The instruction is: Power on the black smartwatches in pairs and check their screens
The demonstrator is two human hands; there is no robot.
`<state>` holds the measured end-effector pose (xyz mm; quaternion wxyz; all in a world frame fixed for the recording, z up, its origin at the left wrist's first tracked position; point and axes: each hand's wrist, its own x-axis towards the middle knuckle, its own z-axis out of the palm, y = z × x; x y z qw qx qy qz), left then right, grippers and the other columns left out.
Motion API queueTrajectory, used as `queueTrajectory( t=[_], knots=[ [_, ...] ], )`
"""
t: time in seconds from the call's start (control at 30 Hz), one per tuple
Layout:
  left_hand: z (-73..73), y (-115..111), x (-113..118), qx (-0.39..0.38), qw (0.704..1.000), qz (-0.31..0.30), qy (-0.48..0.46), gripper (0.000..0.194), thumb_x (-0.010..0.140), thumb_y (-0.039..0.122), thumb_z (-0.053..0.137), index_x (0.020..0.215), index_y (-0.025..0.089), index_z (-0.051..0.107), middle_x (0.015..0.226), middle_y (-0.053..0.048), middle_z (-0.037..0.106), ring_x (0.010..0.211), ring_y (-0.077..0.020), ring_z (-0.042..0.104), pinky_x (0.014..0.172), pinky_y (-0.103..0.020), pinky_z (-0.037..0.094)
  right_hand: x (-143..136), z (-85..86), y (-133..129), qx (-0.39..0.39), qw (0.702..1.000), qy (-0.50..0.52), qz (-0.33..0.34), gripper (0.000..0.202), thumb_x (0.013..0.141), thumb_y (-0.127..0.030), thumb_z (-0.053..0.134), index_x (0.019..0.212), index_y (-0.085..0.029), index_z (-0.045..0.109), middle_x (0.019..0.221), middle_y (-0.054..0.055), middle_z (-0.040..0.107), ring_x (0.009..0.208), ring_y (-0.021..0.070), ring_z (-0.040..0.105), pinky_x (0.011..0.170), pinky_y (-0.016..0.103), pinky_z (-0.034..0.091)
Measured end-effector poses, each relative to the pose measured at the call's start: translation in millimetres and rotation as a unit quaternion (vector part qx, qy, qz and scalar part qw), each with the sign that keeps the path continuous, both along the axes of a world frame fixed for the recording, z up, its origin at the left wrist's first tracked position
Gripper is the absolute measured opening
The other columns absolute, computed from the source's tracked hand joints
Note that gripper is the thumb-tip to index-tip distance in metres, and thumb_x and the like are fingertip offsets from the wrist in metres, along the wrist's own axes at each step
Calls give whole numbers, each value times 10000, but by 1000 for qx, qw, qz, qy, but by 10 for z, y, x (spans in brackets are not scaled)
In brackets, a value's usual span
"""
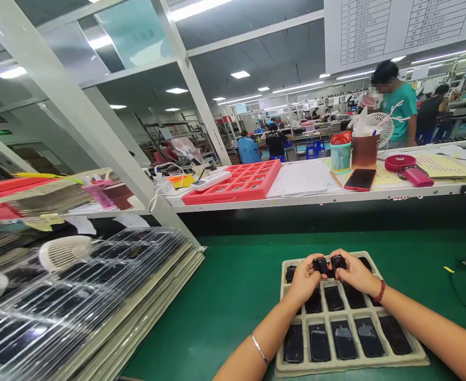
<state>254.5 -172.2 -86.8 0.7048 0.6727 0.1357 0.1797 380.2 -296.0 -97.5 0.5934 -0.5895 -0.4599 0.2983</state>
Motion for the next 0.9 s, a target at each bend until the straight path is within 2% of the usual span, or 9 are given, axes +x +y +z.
queueTrajectory(
  t=[0.17,0.4,0.67,0.9],
  knots=[
    [-9,3,6,2,1000,2,6,410,669,41,491,1060,153,538,868,-37,647,636,-107,609,656,-246,485,3,14,-5,-7,1000,0,4,316,683,-99,457,977,-215,467,843,-4,573,620,124,558,551,246,431],
    [-32,2,14,14,1000,7,-1,355,698,61,498,1037,148,558,848,-34,642,644,-105,606,657,-243,500,-9,32,-11,-10,1000,-26,-6,203,740,-156,481,937,-205,486,766,-11,571,548,113,518,535,249,426],
    [-50,7,23,0,1000,3,-15,387,660,27,506,1021,156,556,903,-44,655,716,-127,620,679,-252,512,5,-3,8,-6,1000,1,15,322,656,-89,443,950,-217,482,818,-10,580,607,125,545,595,268,456],
    [-53,11,24,4,1000,3,-13,353,680,46,519,1018,140,555,848,-42,652,672,-118,613,681,-257,504,6,-4,-4,3,1000,-28,10,282,687,-95,466,942,-212,495,809,-9,582,622,127,549,610,264,453]
  ],
)
